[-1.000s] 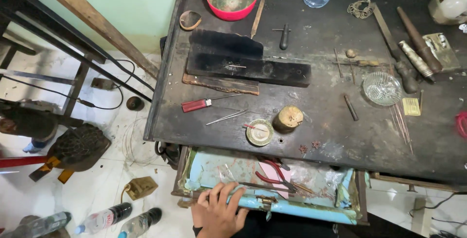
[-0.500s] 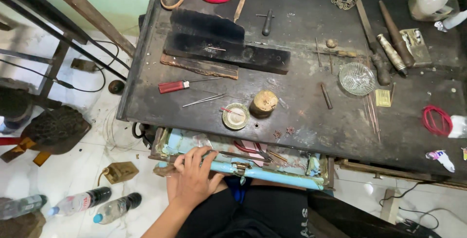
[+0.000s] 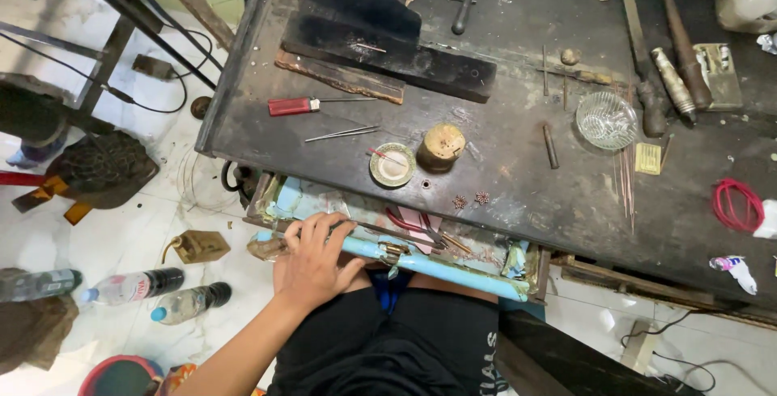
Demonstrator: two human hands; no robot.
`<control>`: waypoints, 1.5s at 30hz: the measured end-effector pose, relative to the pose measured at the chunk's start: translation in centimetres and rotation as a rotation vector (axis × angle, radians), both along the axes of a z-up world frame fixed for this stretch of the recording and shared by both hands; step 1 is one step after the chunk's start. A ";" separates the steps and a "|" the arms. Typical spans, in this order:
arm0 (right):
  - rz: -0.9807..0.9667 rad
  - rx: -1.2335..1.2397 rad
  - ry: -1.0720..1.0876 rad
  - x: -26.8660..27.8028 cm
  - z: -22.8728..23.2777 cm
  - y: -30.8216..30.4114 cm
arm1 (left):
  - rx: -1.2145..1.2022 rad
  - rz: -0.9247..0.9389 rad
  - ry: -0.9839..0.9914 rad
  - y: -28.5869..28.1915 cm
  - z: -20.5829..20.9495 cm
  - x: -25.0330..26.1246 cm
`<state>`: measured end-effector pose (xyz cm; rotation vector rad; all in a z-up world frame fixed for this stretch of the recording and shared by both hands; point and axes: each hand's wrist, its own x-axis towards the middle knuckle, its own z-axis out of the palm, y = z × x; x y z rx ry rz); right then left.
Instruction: Assembling small jewelry components with pliers and soldering them using a blowtorch
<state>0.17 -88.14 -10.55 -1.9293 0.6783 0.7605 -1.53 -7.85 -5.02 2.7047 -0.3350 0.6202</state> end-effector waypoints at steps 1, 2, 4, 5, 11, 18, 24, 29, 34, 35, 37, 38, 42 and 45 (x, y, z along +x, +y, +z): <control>0.009 0.011 0.021 0.5 -0.3 -0.4 | 0.002 -0.006 0.003 0.0 0.2 0.0; 0.011 0.025 0.037 0.7 -1.1 -0.6 | 0.004 -0.007 -0.002 -0.1 1.2 0.1; 0.015 0.050 0.068 1.3 -2.5 -1.0 | -0.086 -0.022 -0.014 -0.4 3.2 0.3; 0.017 0.062 0.083 1.5 -3.2 -1.0 | -0.084 -0.024 -0.019 0.3 3.5 0.4; 0.040 0.140 0.181 2.3 -8.5 0.9 | -0.361 0.222 -0.347 10.3 7.7 5.0; 0.013 0.249 0.299 -5.3 -14.2 13.2 | -1.609 0.631 -0.083 27.8 0.8 17.8; 0.432 0.363 -0.950 -6.6 8.7 52.1 | -1.329 0.443 0.549 31.9 -11.0 26.0; 0.666 0.578 -0.797 -4.5 7.3 59.4 | -1.778 0.255 0.663 32.0 -15.6 28.7; 0.477 0.378 -0.946 -2.8 7.6 63.0 | -1.047 0.424 0.104 31.2 -10.2 22.7; 0.485 0.388 -0.935 -2.6 7.2 62.8 | -1.045 0.440 0.106 30.2 -6.2 19.8; 0.393 0.363 -0.989 -1.9 6.1 62.6 | -1.178 0.431 -0.112 27.9 2.1 15.3; 0.402 0.373 -0.983 -1.9 5.5 62.5 | -1.175 0.445 -0.116 26.5 4.9 12.7; 0.367 0.301 -1.179 -1.6 3.6 62.6 | -1.169 0.422 -0.209 21.0 12.6 4.6; 0.366 0.300 -1.204 -1.3 3.6 62.5 | -1.242 0.391 -0.163 15.3 15.2 0.7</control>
